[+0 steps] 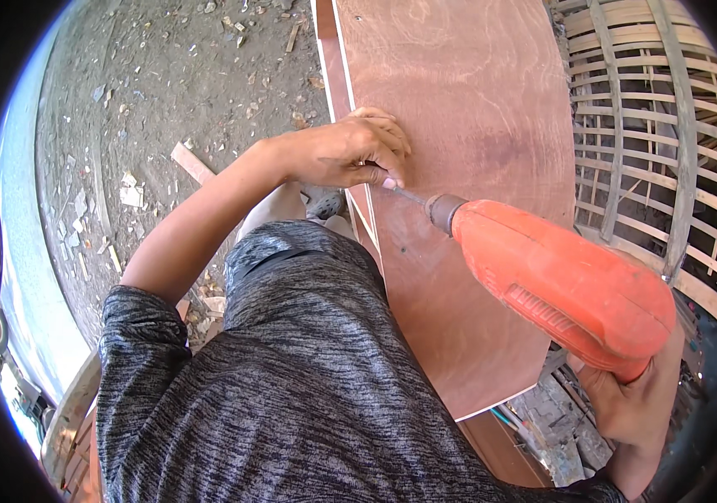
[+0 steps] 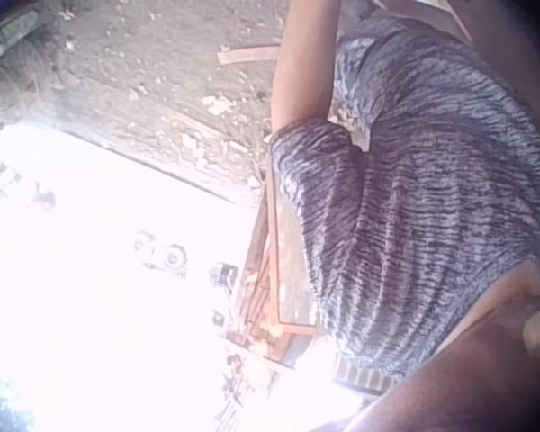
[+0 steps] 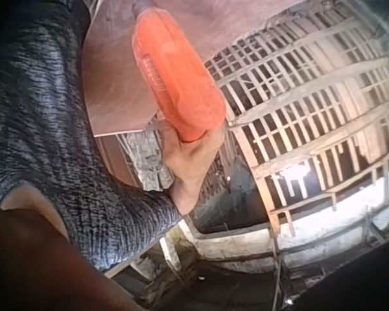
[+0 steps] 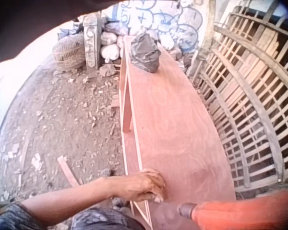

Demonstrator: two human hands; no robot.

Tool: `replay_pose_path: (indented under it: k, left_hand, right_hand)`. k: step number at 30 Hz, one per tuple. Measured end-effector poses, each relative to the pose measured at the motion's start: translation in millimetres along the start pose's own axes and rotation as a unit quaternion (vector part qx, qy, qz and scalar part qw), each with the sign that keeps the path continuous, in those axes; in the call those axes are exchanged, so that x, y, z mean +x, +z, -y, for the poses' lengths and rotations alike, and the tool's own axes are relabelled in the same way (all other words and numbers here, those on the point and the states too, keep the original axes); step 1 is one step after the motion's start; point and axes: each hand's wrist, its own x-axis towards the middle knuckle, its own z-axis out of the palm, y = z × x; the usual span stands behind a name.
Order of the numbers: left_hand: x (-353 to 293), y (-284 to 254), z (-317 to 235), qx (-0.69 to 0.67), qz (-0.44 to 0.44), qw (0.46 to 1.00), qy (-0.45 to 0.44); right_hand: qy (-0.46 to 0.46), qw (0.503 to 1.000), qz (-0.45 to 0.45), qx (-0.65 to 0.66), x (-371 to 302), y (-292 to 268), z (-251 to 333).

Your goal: The person uses a power drill to drive a screw into the side of a wooden shelf unit, then reaches into several plastic bags to retrieve and sort small items while walking through a woodworking area.

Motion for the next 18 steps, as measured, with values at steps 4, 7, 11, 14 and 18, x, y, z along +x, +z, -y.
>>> replay_pose_path:
  k: [4,7,11,14,18]
  left_hand:
    - [0.1,0.7,0.6,0.008,0.000,1.000,0.001]
    - [-0.3,0.0,0.3,0.011,-0.004,1.000,0.005]
    - [-2.2,-0.8,1.3,0.010,-0.007,1.000,0.006]
    - [-2.8,1.8,2.7,0.012,-0.014,1.000,0.006]
    - [-3.8,2.0,1.8,0.012,-0.015,1.000,0.003]
  right_hand:
    - [-0.008,1.000,0.001,-0.018,2.0,0.8,4.1]
    - [-0.006,1.000,-0.004,-0.024,1.0,1.8,5.2]
    - [-0.011,1.000,0.000,-0.029,7.2,3.9,15.3]
    - [-0.003,0.999,-0.008,-0.038,8.8,4.4,18.9]
    - [-0.015,0.999,-0.010,-0.038,6.3,0.5,10.2]
